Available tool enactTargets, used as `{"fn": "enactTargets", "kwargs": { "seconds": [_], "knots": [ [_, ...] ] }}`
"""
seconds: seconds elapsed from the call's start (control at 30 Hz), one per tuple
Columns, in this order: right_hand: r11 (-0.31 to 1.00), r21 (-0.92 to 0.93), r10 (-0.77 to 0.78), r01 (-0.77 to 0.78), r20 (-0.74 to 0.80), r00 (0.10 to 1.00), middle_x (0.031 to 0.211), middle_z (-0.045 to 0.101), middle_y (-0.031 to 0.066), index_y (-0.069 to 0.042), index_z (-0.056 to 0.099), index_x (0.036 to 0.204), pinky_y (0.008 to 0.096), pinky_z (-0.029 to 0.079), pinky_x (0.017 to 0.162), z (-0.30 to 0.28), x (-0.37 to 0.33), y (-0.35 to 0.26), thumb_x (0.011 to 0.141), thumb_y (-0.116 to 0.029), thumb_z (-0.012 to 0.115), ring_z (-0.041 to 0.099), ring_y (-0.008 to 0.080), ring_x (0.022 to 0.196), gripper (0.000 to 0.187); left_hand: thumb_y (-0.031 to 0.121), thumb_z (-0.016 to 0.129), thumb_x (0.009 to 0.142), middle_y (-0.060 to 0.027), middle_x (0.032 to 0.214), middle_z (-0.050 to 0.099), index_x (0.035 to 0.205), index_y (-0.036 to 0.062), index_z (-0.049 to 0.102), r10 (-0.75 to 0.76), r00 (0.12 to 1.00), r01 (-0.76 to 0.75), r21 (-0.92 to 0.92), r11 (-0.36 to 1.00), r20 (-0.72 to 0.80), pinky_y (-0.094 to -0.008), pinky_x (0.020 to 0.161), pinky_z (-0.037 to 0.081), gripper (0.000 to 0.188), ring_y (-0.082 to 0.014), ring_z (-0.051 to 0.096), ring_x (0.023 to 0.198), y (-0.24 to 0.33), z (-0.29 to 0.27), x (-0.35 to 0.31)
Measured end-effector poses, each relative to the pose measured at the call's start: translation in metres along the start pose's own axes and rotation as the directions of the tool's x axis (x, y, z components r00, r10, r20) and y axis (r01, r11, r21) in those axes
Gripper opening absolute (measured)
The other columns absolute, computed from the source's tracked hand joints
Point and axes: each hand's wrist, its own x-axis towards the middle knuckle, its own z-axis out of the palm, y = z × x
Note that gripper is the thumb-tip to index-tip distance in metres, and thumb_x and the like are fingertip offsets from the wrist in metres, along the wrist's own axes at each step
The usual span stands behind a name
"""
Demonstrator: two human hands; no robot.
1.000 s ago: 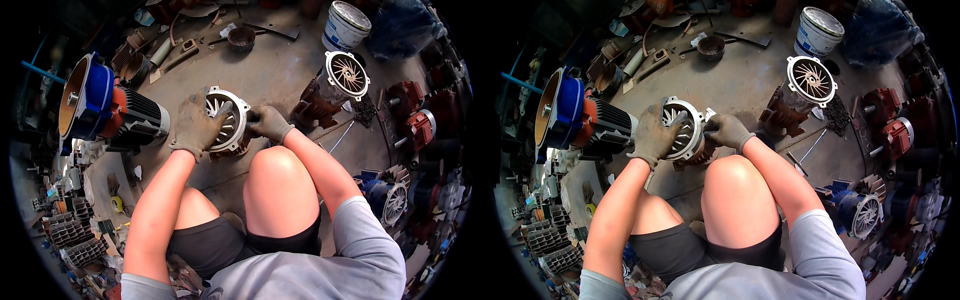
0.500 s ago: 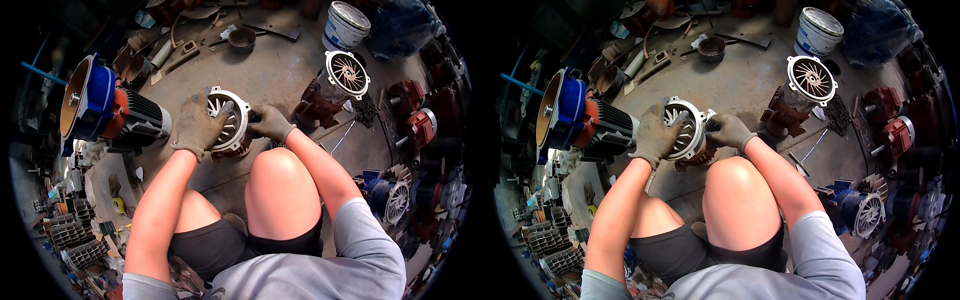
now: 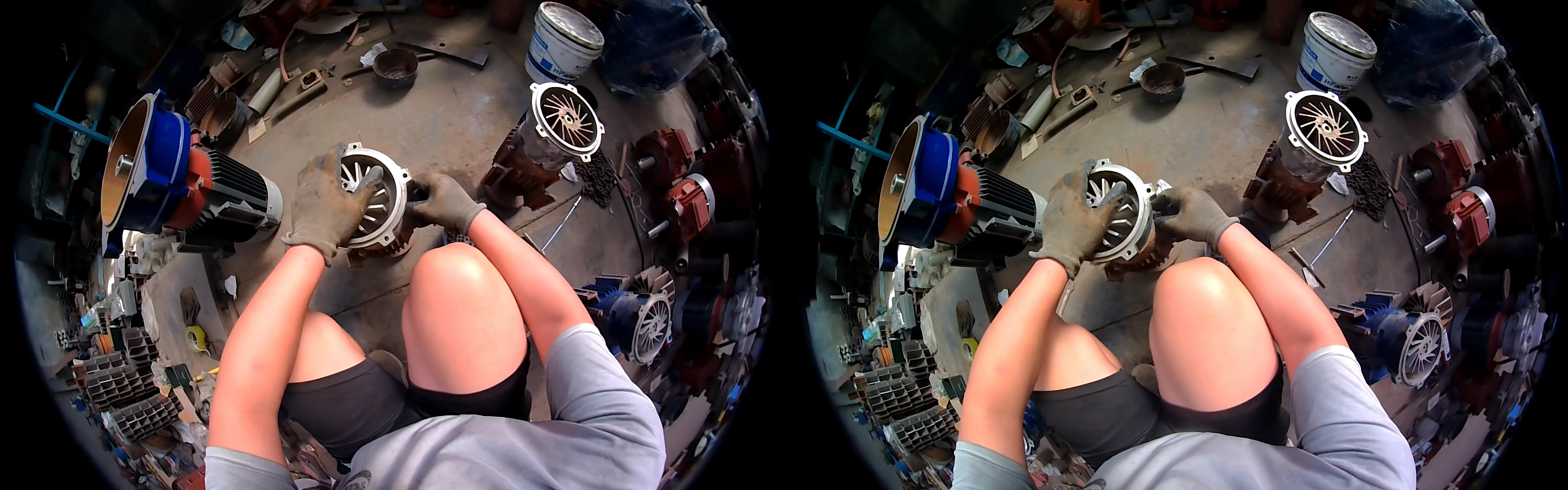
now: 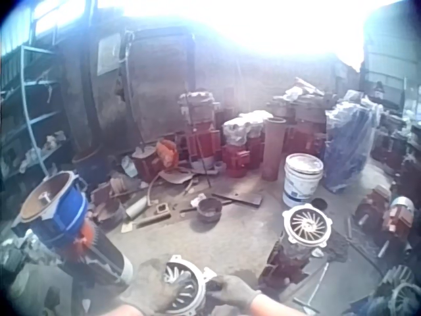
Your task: The person sits on the floor in a workshop and uses a metal rod to scrape and clean the interior of a circular metal motor housing. They rotate the housing to access different areas and occasionally inspect the surface. The person also handles a small blue mesh strainer and a white cloth during the process.
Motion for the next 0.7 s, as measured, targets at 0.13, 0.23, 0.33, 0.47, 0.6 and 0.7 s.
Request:
{"fn": "enactTargets", "kwargs": {
  "seconds": [0.13, 0.23, 0.33, 0.47, 0.6, 0.7],
  "knots": [
    [0.988, -0.156, 0.015, -0.019, -0.025, 1.000, 0.107, 0.087, 0.0184, -0.005, 0.087, 0.118, 0.0403, 0.067, 0.092, -0.005, 0.002, 0.002, 0.090, -0.025, 0.090, 0.085, 0.0291, 0.098, 0.034, 0.061, 0.081, 0.104, -0.0272, 0.143, 0.071, 0.159, 0.0070, 0.063, 0.006, 1.000, -0.006, -0.003, 1.000, -0.013, -0.0561, 0.116, 0.054, 0.080, -0.0482, 0.066, 0.136, 0.004, -0.001, 0.000],
    [0.976, -0.218, -0.037, 0.024, -0.056, 0.998, 0.106, 0.087, 0.0186, -0.005, 0.087, 0.114, 0.0415, 0.068, 0.089, -0.003, 0.003, 0.001, 0.090, -0.024, 0.089, 0.085, 0.0301, 0.095, 0.031, 0.060, 0.081, 0.104, -0.0260, 0.144, 0.072, 0.159, 0.0081, 0.064, 0.002, 1.000, -0.003, -0.003, 1.000, -0.014, -0.0558, 0.116, 0.054, 0.078, -0.0477, 0.066, 0.137, 0.007, -0.004, -0.001],
    [0.941, -0.335, -0.079, 0.047, -0.083, 0.993, 0.107, 0.087, 0.0190, -0.005, 0.086, 0.114, 0.0442, 0.067, 0.091, -0.002, 0.006, 0.005, 0.089, -0.023, 0.088, 0.085, 0.0336, 0.097, 0.031, 0.060, 0.081, 0.104, -0.0244, 0.145, 0.072, 0.160, 0.0092, 0.064, 0.014, 1.000, -0.014, 0.002, 1.000, -0.005, -0.0554, 0.116, 0.054, 0.077, -0.0471, 0.067, 0.137, 0.007, -0.004, 0.001],
    [0.893, -0.335, -0.345, 0.300, -0.082, 0.935, 0.111, 0.086, 0.0215, -0.003, 0.085, 0.115, 0.0432, 0.066, 0.091, -0.009, -0.009, 0.006, 0.093, -0.023, 0.088, 0.084, 0.0358, 0.100, 0.030, 0.060, 0.079, 0.105, -0.0231, 0.147, 0.071, 0.162, 0.0101, 0.062, 0.043, 0.999, -0.042, -0.038, 0.998, 0.007, -0.0557, 0.119, 0.052, 0.078, -0.0464, 0.064, 0.140, 0.001, 0.003, 0.003],
    [0.976, -0.193, -0.176, 0.098, -0.443, 0.879, 0.105, 0.086, 0.0159, -0.003, 0.085, 0.119, 0.0385, 0.064, 0.087, -0.056, -0.075, 0.034, 0.103, -0.028, 0.085, 0.082, 0.0274, 0.093, 0.030, 0.059, 0.079, 0.104, -0.0225, 0.148, 0.070, 0.164, 0.0114, 0.060, 0.003, 1.000, -0.002, -0.032, 1.000, 0.018, -0.0563, 0.121, 0.051, 0.079, -0.0462, 0.063, 0.143, -0.005, -0.001, -0.004],
    [0.987, 0.112, 0.154, -0.113, -0.846, 0.511, 0.096, 0.085, 0.0106, -0.006, 0.087, 0.115, 0.0349, 0.063, 0.086, -0.136, -0.135, 0.156, 0.109, -0.037, 0.082, 0.082, 0.0190, 0.091, 0.032, 0.057, 0.081, 0.104, -0.0231, 0.146, 0.071, 0.164, 0.0080, 0.060, 0.063, 0.998, -0.063, -0.052, 0.997, 0.002, -0.0554, 0.119, 0.052, 0.080, -0.0463, 0.063, 0.142, 0.007, 0.005, 0.005]
  ]
}}
